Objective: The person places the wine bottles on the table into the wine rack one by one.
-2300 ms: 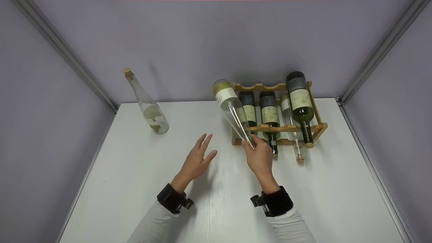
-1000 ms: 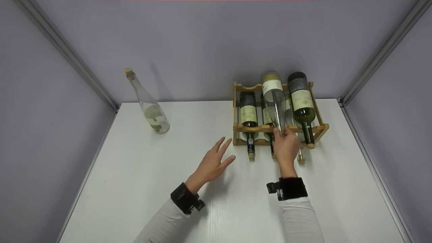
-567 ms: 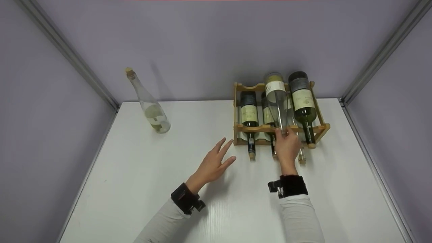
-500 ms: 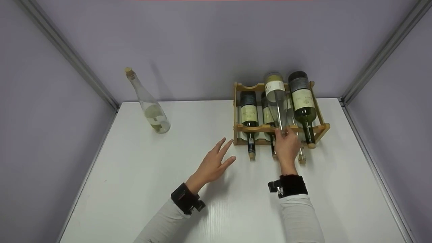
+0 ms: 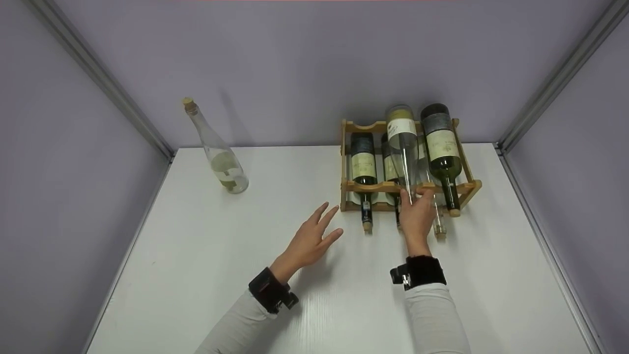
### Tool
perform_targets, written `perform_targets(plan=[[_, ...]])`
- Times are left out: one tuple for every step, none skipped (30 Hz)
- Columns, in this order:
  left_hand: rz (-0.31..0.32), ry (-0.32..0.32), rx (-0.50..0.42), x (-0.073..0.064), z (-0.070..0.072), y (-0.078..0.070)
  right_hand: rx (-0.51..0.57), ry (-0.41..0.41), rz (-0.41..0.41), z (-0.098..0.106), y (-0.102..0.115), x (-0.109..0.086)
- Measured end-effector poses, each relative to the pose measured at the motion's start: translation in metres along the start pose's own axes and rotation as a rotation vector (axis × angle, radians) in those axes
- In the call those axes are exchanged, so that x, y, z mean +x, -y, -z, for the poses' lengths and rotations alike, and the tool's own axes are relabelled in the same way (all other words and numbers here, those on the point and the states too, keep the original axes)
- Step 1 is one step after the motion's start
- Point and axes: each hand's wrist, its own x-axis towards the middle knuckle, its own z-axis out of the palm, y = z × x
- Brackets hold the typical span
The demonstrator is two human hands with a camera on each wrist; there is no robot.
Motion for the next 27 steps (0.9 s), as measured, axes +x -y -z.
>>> perform_targets(plan=[[0.0, -0.001, -0.001, 0.0, 0.0, 0.0, 0.005, 0.001, 0.0, 0.0, 0.0, 0.0], [0.0, -0.004, 0.001, 0.0, -0.001, 0.0, 0.001, 0.001, 0.001, -0.001, -0.001, 0.0], [0.002, -0.004, 0.002, -0.001, -0.001, 0.0, -0.003, 0.008, -0.001, -0.001, -0.002, 0.001], [0.004, -0.005, 0.003, -0.001, -0.001, 0.001, -0.004, 0.02, -0.003, -0.001, -0.003, 0.002], [0.006, -0.005, 0.003, -0.001, -0.001, 0.001, -0.01, 0.028, -0.004, 0.0, -0.003, 0.002], [0.009, -0.004, 0.003, -0.001, -0.002, 0.001, -0.018, 0.032, -0.005, 0.0, -0.003, 0.002], [0.012, -0.004, 0.003, -0.001, -0.002, 0.001, -0.02, 0.038, -0.008, 0.0, -0.004, 0.002], [0.015, -0.002, 0.003, -0.001, -0.002, 0.001, -0.017, 0.045, -0.014, 0.001, -0.004, 0.002], [0.018, 0.001, 0.003, -0.001, -0.003, 0.001, -0.005, 0.056, -0.021, 0.001, -0.004, 0.002], [0.018, 0.0, 0.001, -0.002, -0.003, 0.001, 0.006, 0.058, -0.026, 0.001, -0.004, 0.002], [0.019, 0.001, 0.0, -0.002, -0.003, 0.001, 0.021, 0.06, -0.03, 0.001, -0.004, 0.002], [0.019, 0.001, 0.001, -0.002, -0.003, 0.001, 0.04, 0.064, -0.037, 0.001, -0.005, 0.003], [0.019, 0.0, 0.002, -0.002, -0.003, 0.001, 0.053, 0.066, -0.044, 0.002, -0.005, 0.003], [0.018, -0.001, 0.004, -0.002, -0.003, 0.001, 0.06, 0.069, -0.049, 0.002, -0.005, 0.004], [0.018, -0.001, 0.006, -0.002, -0.003, 0.001, 0.066, 0.071, -0.052, 0.002, -0.005, 0.004], [0.017, -0.002, 0.008, -0.002, -0.003, 0.001, 0.061, 0.07, -0.053, 0.003, -0.005, 0.005], [0.017, -0.002, 0.011, -0.002, -0.003, 0.001, 0.061, 0.072, -0.054, 0.003, -0.005, 0.005], [0.016, -0.001, 0.013, -0.002, -0.004, 0.001, 0.055, 0.07, -0.054, 0.003, -0.005, 0.006], [0.017, -0.001, 0.014, -0.002, -0.004, 0.001, 0.044, 0.07, -0.052, 0.003, -0.005, 0.006], [0.016, 0.0, 0.014, -0.002, -0.004, 0.001, 0.044, 0.073, -0.052, 0.004, -0.005, 0.007], [0.016, 0.001, 0.013, -0.002, -0.004, 0.001, 0.044, 0.075, -0.053, 0.004, -0.005, 0.007], [0.015, 0.002, 0.012, -0.003, -0.004, 0.001, 0.048, 0.076, -0.054, 0.004, -0.005, 0.008], [0.015, 0.003, 0.011, -0.003, -0.003, 0.001, 0.052, 0.08, -0.055, 0.004, -0.005, 0.008], [0.015, 0.003, 0.01, -0.003, -0.003, 0.001, 0.056, 0.083, -0.057, 0.004, -0.005, 0.009], [0.015, 0.004, 0.009, -0.003, -0.003, 0.001, 0.06, 0.087, -0.058, 0.005, -0.005, 0.009], [0.015, 0.005, 0.008, -0.004, -0.003, 0.001, 0.066, 0.09, -0.059, 0.005, -0.005, 0.01], [0.015, 0.006, 0.008, -0.004, -0.003, 0.001, 0.066, 0.091, -0.059, 0.005, -0.005, 0.01]])
